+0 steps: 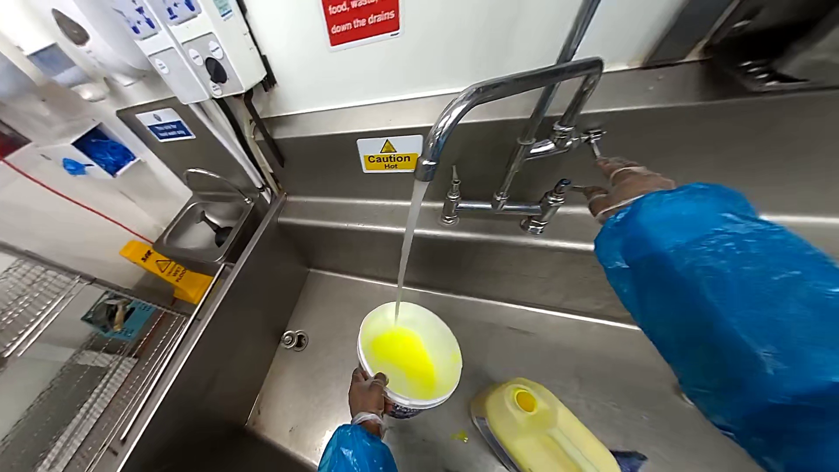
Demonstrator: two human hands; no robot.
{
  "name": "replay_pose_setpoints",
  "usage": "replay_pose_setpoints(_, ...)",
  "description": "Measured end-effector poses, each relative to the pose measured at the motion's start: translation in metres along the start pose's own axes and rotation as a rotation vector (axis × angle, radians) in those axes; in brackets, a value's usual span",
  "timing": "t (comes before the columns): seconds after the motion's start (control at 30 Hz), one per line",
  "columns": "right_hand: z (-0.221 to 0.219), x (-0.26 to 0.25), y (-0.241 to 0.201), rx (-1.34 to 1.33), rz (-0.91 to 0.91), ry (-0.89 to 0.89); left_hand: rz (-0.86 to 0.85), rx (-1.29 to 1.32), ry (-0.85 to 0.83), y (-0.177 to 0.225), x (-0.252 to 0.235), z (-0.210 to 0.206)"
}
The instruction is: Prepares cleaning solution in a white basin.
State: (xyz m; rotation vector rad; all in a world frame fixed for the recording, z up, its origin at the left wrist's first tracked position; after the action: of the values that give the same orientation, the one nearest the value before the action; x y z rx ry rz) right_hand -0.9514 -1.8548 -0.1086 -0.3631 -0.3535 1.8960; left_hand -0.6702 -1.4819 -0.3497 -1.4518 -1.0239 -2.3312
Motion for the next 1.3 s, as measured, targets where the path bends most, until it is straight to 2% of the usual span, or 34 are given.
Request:
replay_pose_setpoints(0.3, 0.015, 0.000, 0.013, -0.038, -0.109, 0.051, -0.003, -0.023, 0.001, -0.003, -0.002, -0.007)
replay_pose_setpoints(0.5, -0.005, -0.018, 0.039, -0.229, -0.217, 0.112, 0.012, -0.041, 0.013, -0.013, -0.008, -0.006)
replay_pose_setpoints(0.63, -0.016, -0.036, 0.052, -0.462, -0.221, 0.184, 0.004, -0.050, 0.006, -0.011, -0.010, -0.006)
replay_pose_setpoints(0.7, -0.026, -0.046, 0.063, -0.681, -0.244, 0.208, 0.003, -0.057, -0.016, -0.013, -0.010, -0.006)
replay_pose_setpoints(0.77, -0.031, -0.042, 0.060, -0.990, -0.278, 0.302, 0.015, -0.036, -0.018, -0.016, -0.013, -0.008)
replay_pose_setpoints(0.9, -0.028, -0.036, 0.046, -1.239, -0.388, 0.429, 0.036, -0.033, -0.004, -0.019, -0.018, -0.008)
replay_pose_setpoints(1.17, -0.011, -0.029, 0.033, -1.241, -0.426, 0.388, 0.047, -0.033, -0.005, -0.020, -0.022, -0.008)
replay_pose_setpoints(1.3, -0.006, -0.030, 0.034, -1.291, -0.419, 0.430, 0.038, -0.056, -0.002, -0.020, -0.023, -0.006)
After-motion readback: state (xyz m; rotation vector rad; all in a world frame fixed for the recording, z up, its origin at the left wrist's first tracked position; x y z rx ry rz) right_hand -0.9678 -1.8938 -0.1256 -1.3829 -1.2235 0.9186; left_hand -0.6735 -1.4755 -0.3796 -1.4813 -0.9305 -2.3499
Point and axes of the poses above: each hand's wrist, its own x-axis away from the middle knuckle, its own z-axis out of the back of the hand, y = z × x, the point moved 6 cm from there along -x, towards the middle knuckle, and after that the axes turned 14 degrees about z, right-handed, at the moved point
